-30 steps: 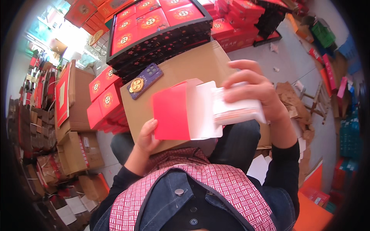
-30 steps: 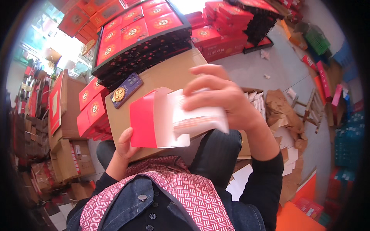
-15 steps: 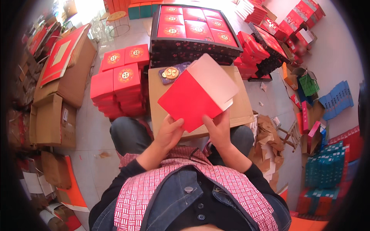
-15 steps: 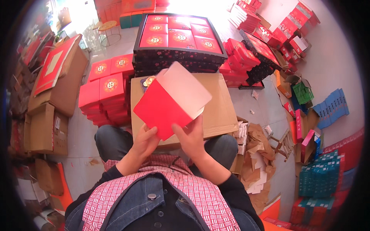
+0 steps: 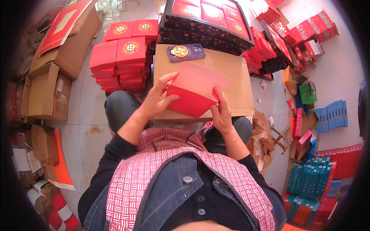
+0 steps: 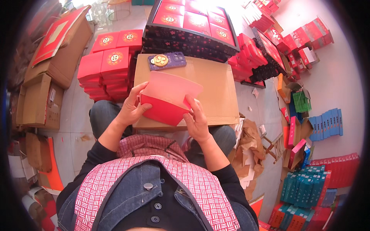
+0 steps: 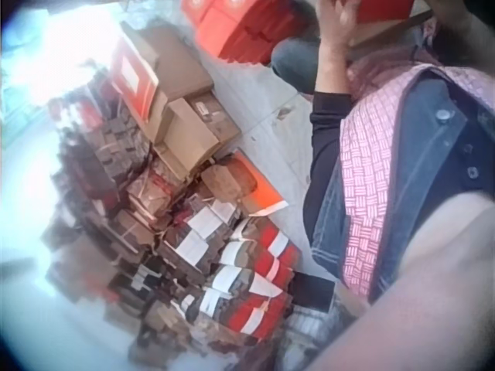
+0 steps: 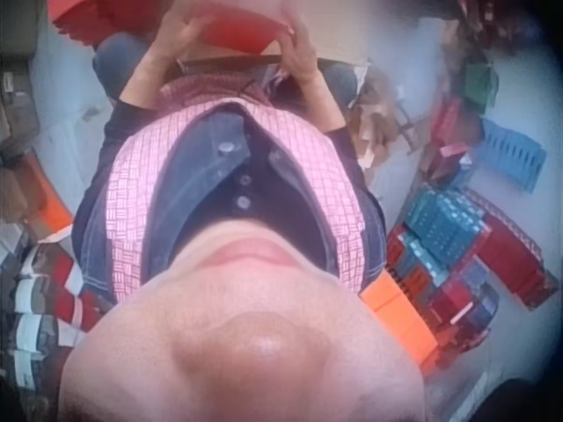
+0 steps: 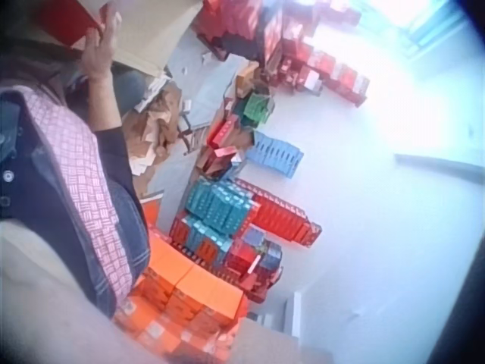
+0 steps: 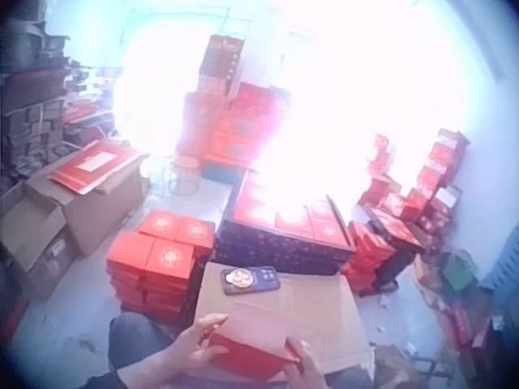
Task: The person folds red and white cardboard pieces into small rectangular boxes by hand. They repeatedly pick up flat pieces, fold the sides, and place the finished boxes into a larger container.
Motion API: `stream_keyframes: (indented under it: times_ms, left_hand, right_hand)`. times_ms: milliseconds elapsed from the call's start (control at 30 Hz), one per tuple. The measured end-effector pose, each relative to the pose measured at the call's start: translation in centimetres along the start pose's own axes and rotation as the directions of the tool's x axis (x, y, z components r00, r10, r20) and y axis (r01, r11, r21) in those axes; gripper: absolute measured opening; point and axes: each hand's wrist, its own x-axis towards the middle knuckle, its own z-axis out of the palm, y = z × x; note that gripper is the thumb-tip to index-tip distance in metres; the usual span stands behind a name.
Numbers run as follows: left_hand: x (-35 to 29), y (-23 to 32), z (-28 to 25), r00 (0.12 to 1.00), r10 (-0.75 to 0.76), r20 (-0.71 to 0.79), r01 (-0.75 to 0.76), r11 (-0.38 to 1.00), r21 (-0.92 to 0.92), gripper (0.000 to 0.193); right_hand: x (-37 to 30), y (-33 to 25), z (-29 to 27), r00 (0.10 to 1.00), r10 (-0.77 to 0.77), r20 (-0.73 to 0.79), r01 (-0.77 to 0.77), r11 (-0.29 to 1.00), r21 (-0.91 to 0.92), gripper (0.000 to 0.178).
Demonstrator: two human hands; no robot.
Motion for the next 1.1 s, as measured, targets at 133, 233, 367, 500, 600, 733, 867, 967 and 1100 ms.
stream_keyframes:
  times_ms: [133, 233, 367, 500, 600, 733, 867, 967, 1100]
  left_hand:
    - [1.0, 1.5, 0.4, 0.993, -0.119, 0.008, 0.119, 0.993, 0.025, 0.038]
    - [-0.3, 1.2, 1.6, 0.967, -0.255, -0.01, 0.255, 0.963, 0.086, 0.031]
    - [-4.9, 0.5, 4.3, 0.874, -0.484, -0.045, 0.47, 0.865, -0.174, 0.043]
    - [-4.9, 0.5, 4.6, 0.908, -0.413, -0.071, 0.398, 0.903, -0.162, 0.038]
    - [-4.3, 0.7, 4.5, 0.917, -0.397, -0.048, 0.389, 0.913, -0.127, 0.033]
    - [-4.2, 0.4, 4.3, 0.897, -0.441, 0.028, 0.437, 0.877, -0.199, 0.03]
    - [-3.4, 1.3, 4.3, 0.94, -0.334, 0.069, 0.339, 0.938, -0.078, 0.03]
    - [-3.0, 1.3, 4.3, 0.966, -0.242, 0.093, 0.239, 0.97, 0.039, 0.028]
    - [-3.3, 1.4, 4.5, 0.947, -0.318, 0.045, 0.32, 0.946, -0.059, 0.026]
  right_hand:
    - [0.7, -0.2, -0.4, 0.977, 0.21, 0.024, -0.211, 0.962, 0.175, 0.046]
    - [-0.4, -1.2, 0.2, 0.96, 0.281, -0.002, -0.277, 0.946, 0.167, 0.038]
    - [-4.0, -1.3, 1.7, 0.93, 0.357, -0.085, -0.353, 0.934, 0.057, 0.035]
    - [-5.1, -1.5, 1.7, 0.915, 0.368, -0.166, -0.352, 0.928, 0.12, 0.03]
    - [-5.4, -1.4, 0.9, 0.911, 0.376, -0.17, -0.341, 0.918, 0.202, 0.028]
    - [-5.6, -0.2, -0.2, 0.886, 0.45, -0.111, -0.315, 0.76, 0.568, 0.022]
    - [-1.3, -0.4, -2.9, 0.848, 0.519, 0.108, -0.332, 0.361, 0.872, 0.022]
    - [1.9, 0.4, -4.5, 0.684, 0.573, 0.452, -0.709, 0.376, 0.597, 0.018]
    - [4.0, -1.9, -3.0, 0.602, 0.462, 0.651, -0.797, 0.396, 0.456, 0.017]
